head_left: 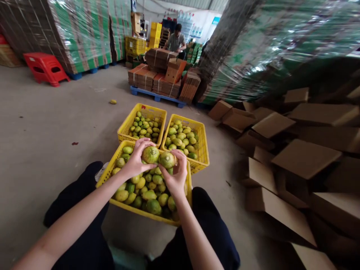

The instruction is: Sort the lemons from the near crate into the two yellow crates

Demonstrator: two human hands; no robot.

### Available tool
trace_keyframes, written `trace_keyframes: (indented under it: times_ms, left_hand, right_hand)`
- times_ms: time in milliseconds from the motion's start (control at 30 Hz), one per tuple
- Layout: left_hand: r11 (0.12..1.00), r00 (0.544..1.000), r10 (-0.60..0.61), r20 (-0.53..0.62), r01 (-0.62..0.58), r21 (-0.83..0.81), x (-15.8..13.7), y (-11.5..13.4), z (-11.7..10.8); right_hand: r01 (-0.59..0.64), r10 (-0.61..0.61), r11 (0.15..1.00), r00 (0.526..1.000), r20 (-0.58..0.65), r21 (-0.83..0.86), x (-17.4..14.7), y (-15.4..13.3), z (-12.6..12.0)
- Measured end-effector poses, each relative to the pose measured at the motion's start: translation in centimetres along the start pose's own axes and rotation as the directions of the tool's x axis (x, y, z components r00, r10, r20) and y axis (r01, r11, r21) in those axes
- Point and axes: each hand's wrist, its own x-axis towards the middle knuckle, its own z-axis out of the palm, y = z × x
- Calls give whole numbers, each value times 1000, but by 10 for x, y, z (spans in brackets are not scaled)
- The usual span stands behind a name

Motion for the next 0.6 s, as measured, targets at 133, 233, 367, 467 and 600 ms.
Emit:
trace_keyframes:
  times_ms: [133,233,367,467,600]
  left_hand:
    - [999,1000,8,1,-8,40,-5,-2,-1]
    - [996,998,56,-16,-55,66,-8,-1,-2]
    - [993,993,97,-61,-92,79,-8,0,-1]
    - [996,994,76,-82,-72,52,-8,1,-1]
    - [985,996,-90,-23,85,-148,-6,4,-3]
  right_hand:
    - [87,-90,992,996,-23,-94,0,0,0]
    - [96,-98,988,995,-14,-120,-1,-2,-2]
    - [92,-94,990,995,-21,-103,-1,-5,-3]
    - [67,-68,997,997,-24,-47,-1,-6,-3]
    - [-143,141,980,990,20,138,0,-10,-3]
